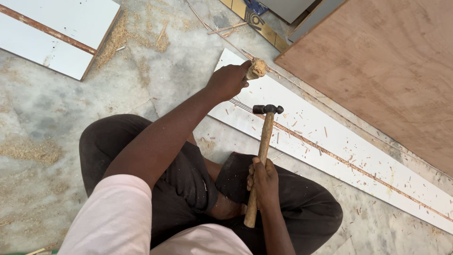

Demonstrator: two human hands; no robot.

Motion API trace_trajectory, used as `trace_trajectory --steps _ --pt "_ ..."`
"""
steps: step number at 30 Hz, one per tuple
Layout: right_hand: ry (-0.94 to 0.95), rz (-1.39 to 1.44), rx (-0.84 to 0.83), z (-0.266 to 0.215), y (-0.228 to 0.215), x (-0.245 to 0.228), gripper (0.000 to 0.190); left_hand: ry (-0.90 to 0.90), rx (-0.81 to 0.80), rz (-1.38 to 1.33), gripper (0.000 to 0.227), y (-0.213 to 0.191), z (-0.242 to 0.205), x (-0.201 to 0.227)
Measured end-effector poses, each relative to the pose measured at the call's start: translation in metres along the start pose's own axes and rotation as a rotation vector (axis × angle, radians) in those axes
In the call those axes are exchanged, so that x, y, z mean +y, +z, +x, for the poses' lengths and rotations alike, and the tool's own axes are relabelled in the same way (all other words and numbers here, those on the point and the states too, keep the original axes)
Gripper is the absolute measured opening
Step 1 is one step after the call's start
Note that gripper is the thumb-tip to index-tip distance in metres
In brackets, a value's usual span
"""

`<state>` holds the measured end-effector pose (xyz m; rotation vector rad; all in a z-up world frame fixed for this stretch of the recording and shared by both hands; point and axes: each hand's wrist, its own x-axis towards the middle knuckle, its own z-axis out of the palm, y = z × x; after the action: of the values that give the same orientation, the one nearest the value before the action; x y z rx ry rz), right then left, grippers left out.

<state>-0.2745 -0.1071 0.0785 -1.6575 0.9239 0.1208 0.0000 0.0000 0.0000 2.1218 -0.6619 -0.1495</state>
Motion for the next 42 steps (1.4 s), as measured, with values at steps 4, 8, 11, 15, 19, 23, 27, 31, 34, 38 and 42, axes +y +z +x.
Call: trace_trajectory --steps 4,8,11,15,19,23,27,31,34,38,42 --pt "-0.007 0.009 0.002 0.004 -0.001 0.000 0.025 -0.055 -0.027 0.006 0.063 -0.001 -0.004 0.007" --pt "-0.032 -0.032 -0.006 0.004 0.000 0.001 0.029 -0.017 -0.143 -0.056 0.053 -0.017 -0.001 0.003" --pt "-0.025 -0.070 0.003 0.001 0.001 -0.001 0.029 0.041 -0.250 -0.142 0.044 -0.028 0.000 -0.005" --pt "-0.096 -0.069 -0.004 -0.014 0.003 -0.019 0.028 0.019 -0.229 -0.253 0.042 -0.038 -0.001 -0.013" --pt "-0.284 -0.117 0.065 -0.039 -0.005 -0.054 0.024 0.017 -0.249 -0.211 0.036 -0.042 -0.004 -0.014" --pt "-0.752 -0.028 0.126 -0.064 -0.013 -0.079 0.025 0.015 -0.276 -0.142 0.033 -0.040 -0.010 -0.008" --pt "-0.639 -0.213 0.224 -0.050 0.016 -0.075 0.021 0.009 -0.295 -0.096 0.031 -0.036 -0.011 -0.007" --pt "-0.188 -0.344 -0.007 -0.035 0.019 -0.084 0.019 0.065 -0.260 -0.104 0.035 -0.032 -0.007 -0.013" --pt "-0.390 -0.235 -0.008 -0.039 0.002 -0.089 0.025 0.067 -0.251 -0.122 0.035 -0.025 -0.006 -0.022" --pt "-0.549 -0.154 0.131 -0.037 0.004 -0.075 0.024 0.075 -0.239 -0.126 0.033 -0.025 -0.010 -0.024" --pt "-0.216 -0.198 0.048 -0.027 0.019 -0.068 0.022 0.078 -0.215 -0.039 0.036 -0.030 -0.017 -0.004"
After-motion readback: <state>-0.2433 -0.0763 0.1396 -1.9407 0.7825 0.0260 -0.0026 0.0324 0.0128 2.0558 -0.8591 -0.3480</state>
